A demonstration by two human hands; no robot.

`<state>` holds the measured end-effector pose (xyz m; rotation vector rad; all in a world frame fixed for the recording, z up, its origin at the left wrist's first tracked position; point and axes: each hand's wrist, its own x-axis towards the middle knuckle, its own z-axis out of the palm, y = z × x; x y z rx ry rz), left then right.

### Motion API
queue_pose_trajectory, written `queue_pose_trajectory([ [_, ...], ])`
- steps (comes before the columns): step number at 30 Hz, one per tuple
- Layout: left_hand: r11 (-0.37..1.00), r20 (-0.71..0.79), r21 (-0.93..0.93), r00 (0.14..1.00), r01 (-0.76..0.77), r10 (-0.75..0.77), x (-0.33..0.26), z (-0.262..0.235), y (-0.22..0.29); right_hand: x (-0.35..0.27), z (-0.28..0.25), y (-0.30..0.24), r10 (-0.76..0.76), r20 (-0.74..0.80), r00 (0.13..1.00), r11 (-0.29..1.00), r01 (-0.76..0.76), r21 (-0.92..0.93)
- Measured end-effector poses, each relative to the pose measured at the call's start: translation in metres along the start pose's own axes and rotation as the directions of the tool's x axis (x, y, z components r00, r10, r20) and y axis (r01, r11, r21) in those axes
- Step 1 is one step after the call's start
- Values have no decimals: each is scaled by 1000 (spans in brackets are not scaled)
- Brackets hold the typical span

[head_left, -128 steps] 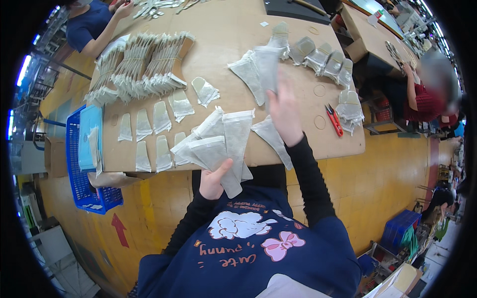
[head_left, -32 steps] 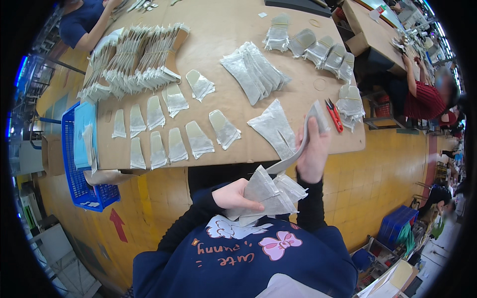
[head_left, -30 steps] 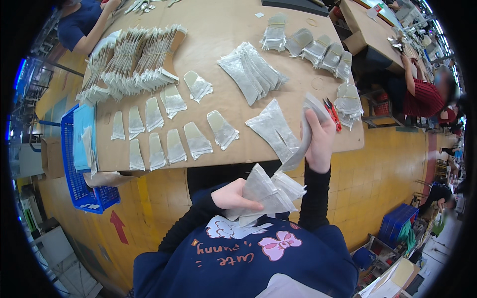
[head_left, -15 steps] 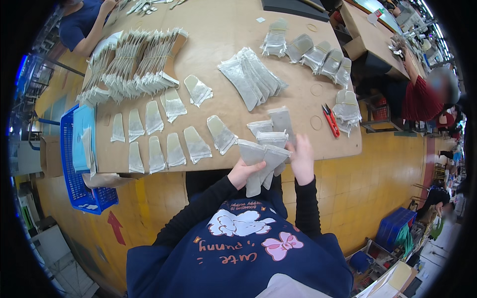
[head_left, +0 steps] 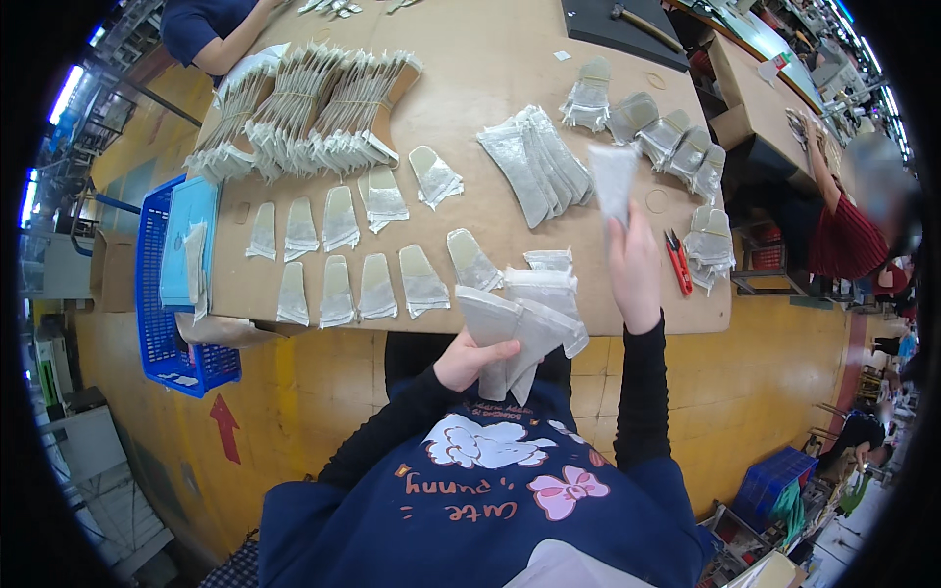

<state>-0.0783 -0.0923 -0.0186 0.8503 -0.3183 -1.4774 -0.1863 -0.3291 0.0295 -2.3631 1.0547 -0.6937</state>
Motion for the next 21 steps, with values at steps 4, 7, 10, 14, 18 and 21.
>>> queue_pose_trajectory([
  [4, 971, -135, 196, 977, -138, 166, -16, -1, 26, 32, 50, -38, -221, 7, 975, 963, 217, 157],
  [7, 931, -237, 306, 931, -202, 279, -25, 0, 37, 52, 98, -45, -261, 144, 955, 965, 257, 40],
  [10, 892, -261, 375, 895, -251, 362, -32, -4, 43, 61, 123, -47, -216, 229, 949, 909, 281, -308],
  [14, 881, -286, 374, 868, -290, 407, -37, -12, 39, 52, 94, -49, -420, -29, 907, 892, 407, -194],
  [18, 932, -333, 258, 881, -257, 335, -32, -18, 32, 11, 38, -55, -223, 327, 918, 929, 99, 356],
  [21, 972, -319, 137, 921, -190, 225, -22, -16, 30, -29, 16, -58, -171, 503, 847, 815, -166, 556],
])
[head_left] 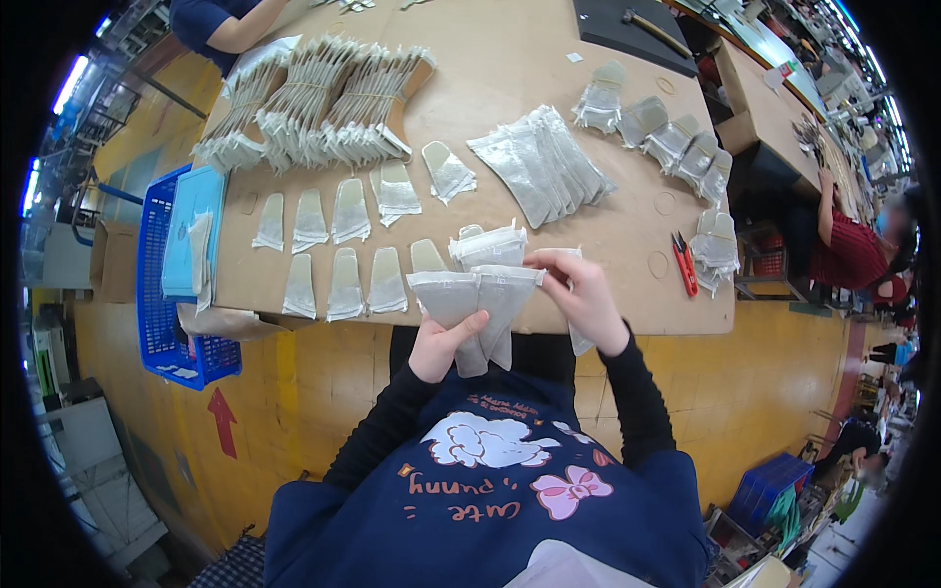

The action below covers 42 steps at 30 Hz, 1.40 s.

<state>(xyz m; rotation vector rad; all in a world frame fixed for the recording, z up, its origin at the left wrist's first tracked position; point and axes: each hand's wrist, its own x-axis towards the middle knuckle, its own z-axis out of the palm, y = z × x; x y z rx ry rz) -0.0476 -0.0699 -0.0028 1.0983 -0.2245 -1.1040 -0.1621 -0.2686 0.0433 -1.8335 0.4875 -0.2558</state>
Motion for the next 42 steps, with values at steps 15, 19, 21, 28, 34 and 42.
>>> queue_pose_trajectory([
  [15, 999, 47, 0, 998, 36, -36, -3, 5, -12, -52, 41, 5, -2, -185, 983, 973, 45, 228],
  [19, 995, 18, -66, 998, 69, -68, -6, 5, -18, -56, 50, 4, -98, -251, 963, 986, 128, 108],
  [21, 998, 29, -34, 998, 56, -55, -6, 9, -18, -59, 57, 7, -15, -305, 952, 999, 28, 38],
  [28, 989, 82, -86, 991, 117, -110, -4, 15, -7, -67, 62, 17, 232, -696, 679, 547, 501, 671],
  [34, 997, 91, -32, 994, 69, -66, -1, 9, -6, -48, -3, 36, 242, -711, 660, 930, 51, 364],
  [42, 992, -31, -47, 992, 120, -121, -5, 26, -11, -57, 43, 2, -27, -192, 981, 989, -2, -149],
])
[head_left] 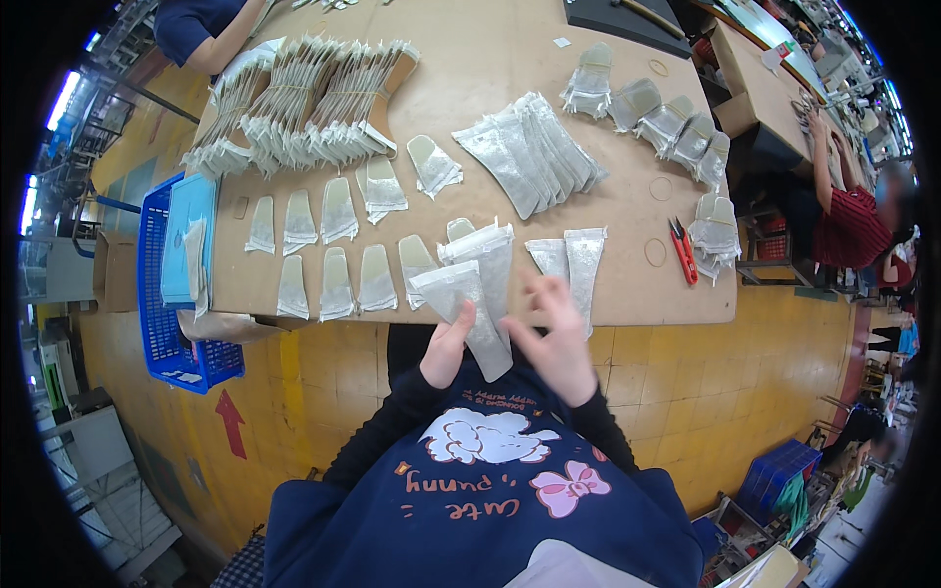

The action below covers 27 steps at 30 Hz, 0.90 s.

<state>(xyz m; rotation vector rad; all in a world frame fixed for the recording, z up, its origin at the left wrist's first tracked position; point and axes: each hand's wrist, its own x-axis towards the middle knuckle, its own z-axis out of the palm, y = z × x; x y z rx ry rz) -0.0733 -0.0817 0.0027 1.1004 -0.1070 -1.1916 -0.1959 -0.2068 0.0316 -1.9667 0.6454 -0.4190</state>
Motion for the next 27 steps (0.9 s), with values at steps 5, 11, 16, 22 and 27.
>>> queue_pose_trajectory([
  [5, 958, 71, 221, 983, -180, 168, -1, 5, 5, -6, 51, -26, -63, -250, 966, 998, 67, 6],
  [11, 914, 75, 305, 964, -267, 256, -4, 8, 11, 1, 42, -20, -73, -149, 986, 994, 85, 73],
  [16, 932, 73, 199, 953, -304, 295, -6, 4, 2, 5, 36, -19, -177, -68, 982, 982, 181, 54],
  [22, 884, 75, 302, 934, -356, 350, 0, -2, -4, -3, 34, -32, -116, 7, 993, 985, 114, 131],
  [27, 865, -4, 119, 871, -488, 492, 14, 3, 12, 3, 0, -16, -33, -471, 881, 996, -8, -85],
])
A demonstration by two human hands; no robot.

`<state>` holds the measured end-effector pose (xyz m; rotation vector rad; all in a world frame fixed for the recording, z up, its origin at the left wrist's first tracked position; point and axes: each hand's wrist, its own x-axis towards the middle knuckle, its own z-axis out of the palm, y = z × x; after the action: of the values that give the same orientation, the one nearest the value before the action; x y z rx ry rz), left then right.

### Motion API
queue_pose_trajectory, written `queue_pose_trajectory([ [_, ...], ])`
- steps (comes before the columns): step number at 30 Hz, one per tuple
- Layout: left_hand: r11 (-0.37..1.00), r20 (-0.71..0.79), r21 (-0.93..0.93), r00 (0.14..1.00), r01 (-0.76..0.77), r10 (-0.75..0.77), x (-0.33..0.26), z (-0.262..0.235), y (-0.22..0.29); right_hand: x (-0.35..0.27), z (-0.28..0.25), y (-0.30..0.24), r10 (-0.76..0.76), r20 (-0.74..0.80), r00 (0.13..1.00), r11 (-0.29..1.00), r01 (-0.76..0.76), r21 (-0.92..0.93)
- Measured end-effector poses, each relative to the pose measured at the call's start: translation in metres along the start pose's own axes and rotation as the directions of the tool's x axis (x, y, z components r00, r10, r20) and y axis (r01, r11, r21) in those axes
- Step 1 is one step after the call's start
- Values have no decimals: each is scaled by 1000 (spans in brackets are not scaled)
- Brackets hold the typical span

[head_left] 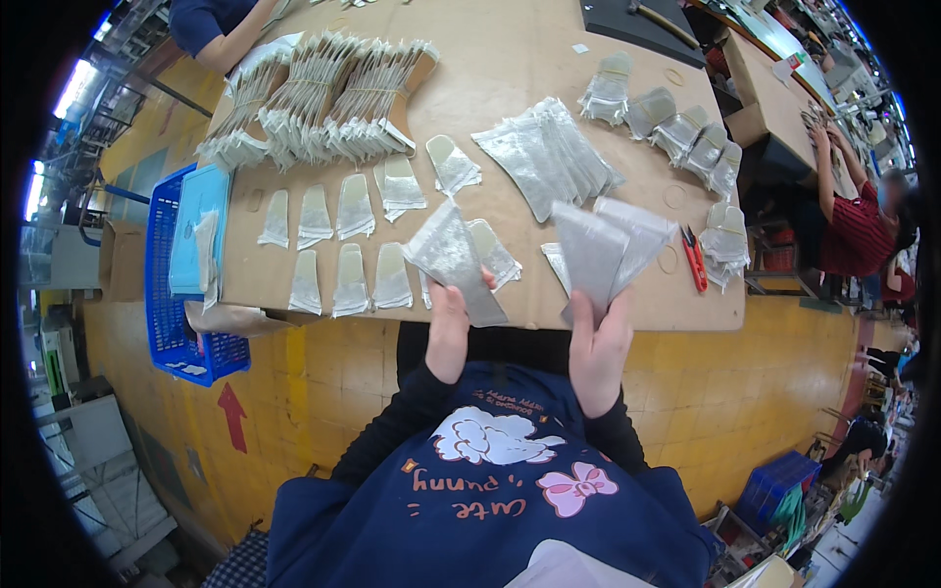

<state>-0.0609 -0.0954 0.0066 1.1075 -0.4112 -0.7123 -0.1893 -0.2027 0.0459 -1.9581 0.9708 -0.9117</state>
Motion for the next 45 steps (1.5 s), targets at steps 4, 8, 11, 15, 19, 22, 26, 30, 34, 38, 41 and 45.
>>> queue_pose_trajectory([
  [4, 960, -1, -219, 984, 175, -180, 7, -11, 17, 21, 18, 39, -187, 217, 958, 764, 281, -581],
  [8, 954, -38, -213, 974, 209, -222, 7, -19, 22, 19, 29, 45, -111, 380, 918, 773, 320, -547],
  [11, 962, -54, -183, 975, 204, -217, 5, -27, 23, 32, 29, 35, -168, 322, 932, 893, 282, -351],
  [15, 960, -61, -151, 967, 237, -249, -1, -29, 22, 74, 54, 36, -332, 271, 904, 904, 387, -184],
  [19, 925, 5, -295, 969, 238, -248, -6, -24, 25, 120, 107, 53, -221, 309, 925, 915, 306, -263],
  [22, 847, 56, -436, 948, 305, -313, -9, -23, 30, 120, 105, 59, -275, 290, 917, 817, 382, -433],
  [26, 863, 50, -374, 936, 340, -348, -15, -25, 25, 97, 36, 63, -192, 172, 966, 963, 219, -155],
  [30, 857, 75, -296, 904, 422, -420, -9, -18, 12, 51, -15, 75, 191, 22, 981, 967, -184, -176],
  [34, 857, 143, -253, 894, 448, -425, 2, -1, 6, 8, -13, 90, 183, 11, 983, 861, -155, -484],
  [38, 873, 168, -216, 898, 436, -407, 6, 13, 4, 1, -8, 107, 244, 44, 969, 914, -214, -344],
  [41, 889, 104, -226, 917, 399, -385, 2, 16, 0, 10, -12, 111, 303, 47, 952, 951, -299, -84],
  [45, 897, 49, -242, 928, 370, -370, -2, 12, -7, 14, -28, 98, 370, 57, 927, 864, -366, 346],
])
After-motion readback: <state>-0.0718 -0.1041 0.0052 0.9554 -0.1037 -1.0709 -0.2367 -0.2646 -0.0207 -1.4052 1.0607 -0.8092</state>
